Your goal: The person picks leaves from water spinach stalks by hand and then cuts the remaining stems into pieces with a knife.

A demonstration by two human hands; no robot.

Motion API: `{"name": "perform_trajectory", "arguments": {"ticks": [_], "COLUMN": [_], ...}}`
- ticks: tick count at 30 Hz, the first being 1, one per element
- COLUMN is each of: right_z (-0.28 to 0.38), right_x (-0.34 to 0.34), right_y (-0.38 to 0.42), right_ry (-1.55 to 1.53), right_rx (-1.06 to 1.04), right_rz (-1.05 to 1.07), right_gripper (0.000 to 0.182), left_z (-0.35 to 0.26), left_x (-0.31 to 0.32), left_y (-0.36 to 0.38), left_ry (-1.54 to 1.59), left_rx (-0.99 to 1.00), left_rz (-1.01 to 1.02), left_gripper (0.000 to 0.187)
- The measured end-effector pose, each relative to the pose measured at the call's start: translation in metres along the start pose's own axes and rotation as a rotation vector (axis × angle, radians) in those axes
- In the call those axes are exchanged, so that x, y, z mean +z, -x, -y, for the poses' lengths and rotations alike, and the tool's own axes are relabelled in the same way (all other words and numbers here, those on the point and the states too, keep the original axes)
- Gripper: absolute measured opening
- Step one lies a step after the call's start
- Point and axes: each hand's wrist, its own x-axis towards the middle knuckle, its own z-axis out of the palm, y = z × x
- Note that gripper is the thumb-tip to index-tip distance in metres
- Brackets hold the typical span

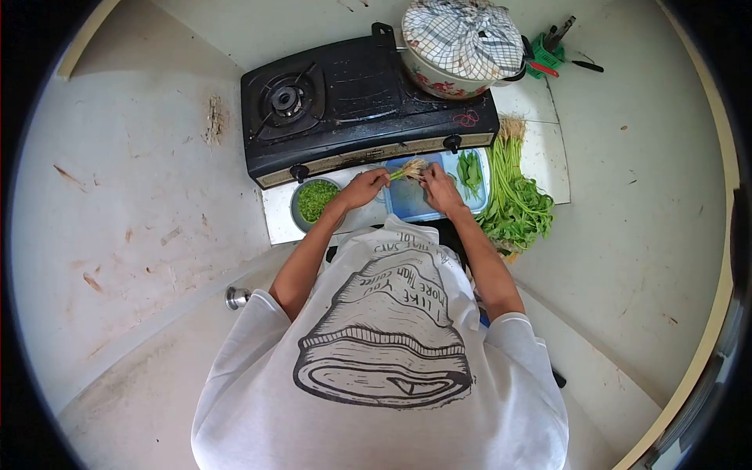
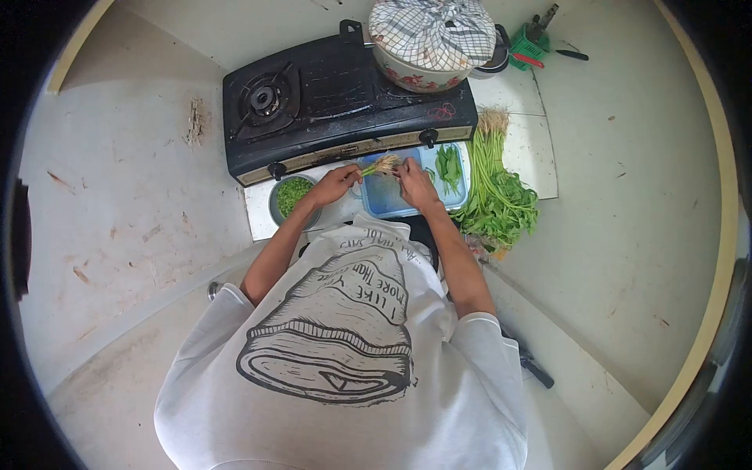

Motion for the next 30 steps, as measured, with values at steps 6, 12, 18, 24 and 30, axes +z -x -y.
{"name": "perform_trajectory", "arguments": {"ticks": [6, 12, 18, 24, 30], "right_z": [-0.023, -0.039, -0.013, 0.004, 0.004], "right_x": [-0.005, -0.009, -0.019, -0.020, -0.007], "right_y": [0.068, 0.147, 0.164, 0.136, 0.116], "right_ry": [-0.222, -0.402, -0.351, -0.282, -0.263], "right_rx": [0.044, 0.524, 0.563, 0.535, 0.447], "right_rz": [-0.192, -0.252, -0.319, -0.202, -0.172], "right_gripper": [0.034, 0.039, 0.026, 0.029, 0.028], "left_z": [-0.003, 0.023, 0.011, 0.017, 0.011], "left_x": [0.016, 0.051, 0.079, 0.089, 0.093], "left_y": [-0.030, -0.087, -0.094, -0.091, -0.091], "left_ry": [0.031, -0.161, -0.367, -0.455, -0.584], "left_rx": [0.033, 0.097, 0.259, 0.258, 0.353], "left_rz": [0.092, 0.121, -0.170, -0.272, -0.405], "left_gripper": [0.025, 0.021, 0.017, 0.018, 0.018]}}
